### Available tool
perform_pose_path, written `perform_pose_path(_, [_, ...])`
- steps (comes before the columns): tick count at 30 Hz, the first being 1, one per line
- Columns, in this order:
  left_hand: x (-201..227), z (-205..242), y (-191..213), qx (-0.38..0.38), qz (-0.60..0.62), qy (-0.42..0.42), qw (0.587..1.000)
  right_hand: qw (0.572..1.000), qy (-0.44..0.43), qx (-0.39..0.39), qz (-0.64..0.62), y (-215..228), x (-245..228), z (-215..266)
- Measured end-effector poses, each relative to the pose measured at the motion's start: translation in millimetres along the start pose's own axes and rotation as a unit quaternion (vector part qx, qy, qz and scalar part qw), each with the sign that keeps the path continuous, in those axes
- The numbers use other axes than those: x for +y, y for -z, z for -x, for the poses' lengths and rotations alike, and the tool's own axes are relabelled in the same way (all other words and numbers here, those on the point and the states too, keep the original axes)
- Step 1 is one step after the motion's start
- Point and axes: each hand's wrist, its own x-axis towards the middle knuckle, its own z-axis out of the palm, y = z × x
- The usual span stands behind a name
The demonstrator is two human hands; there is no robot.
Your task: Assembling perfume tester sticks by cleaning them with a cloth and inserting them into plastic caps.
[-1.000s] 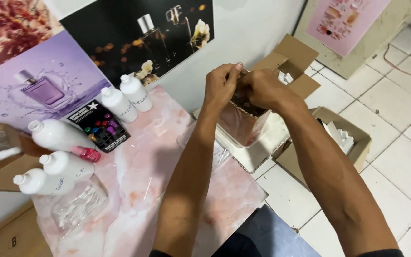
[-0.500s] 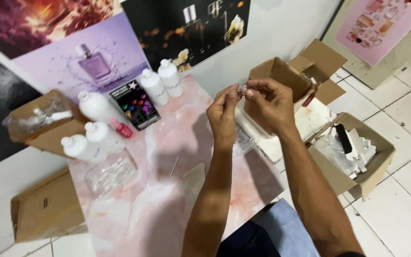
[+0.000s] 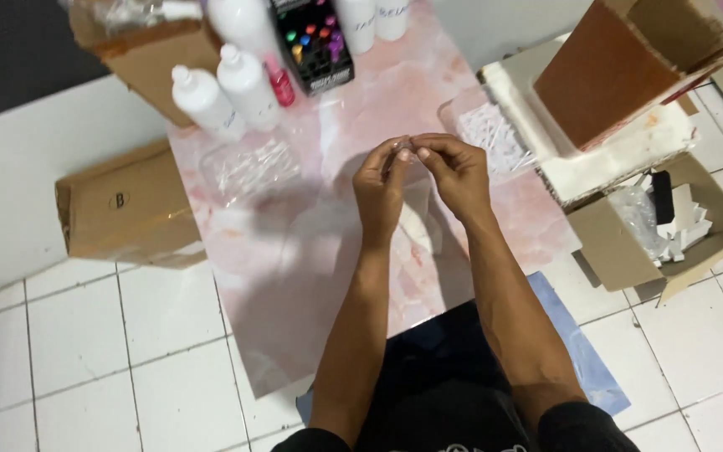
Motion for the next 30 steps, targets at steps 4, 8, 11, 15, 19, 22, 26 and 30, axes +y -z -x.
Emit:
perform_pose_path(4, [-24,21,52,0.024,-0.105,0.012,0.994,0.984,-0.011,-0.022,0.178,5,58,27])
perform_pose_path(8, [-59,45,86,0.059,-0.212,0.000,0.976,0.938,-0.004,-0.054,0.342,10,98,68])
perform_pose_path(11, [-75,60,95,0.059,-0.246,-0.009,0.968,0.917,0.001,-0.059,0.395,2,95,84])
perform_pose_path(15, [-73,72,95,0.055,-0.259,-0.031,0.964,0.901,-0.048,-0.028,0.430,-9,107,82])
perform_pose_path(19, [-75,76,95,0.017,-0.260,-0.049,0.964,0.935,-0.082,0.056,0.341,-13,81,95])
perform_pose_path(22, [-68,77,92,-0.022,-0.269,-0.050,0.962,0.967,-0.059,0.078,0.236,-21,52,111])
perform_pose_path(26, [-62,74,90,-0.098,-0.320,-0.078,0.939,0.990,-0.036,0.075,0.114,-16,71,110])
perform_pose_path(30, [-50,76,88,-0.123,-0.312,-0.101,0.937,0.993,-0.013,0.056,0.103,-17,77,113])
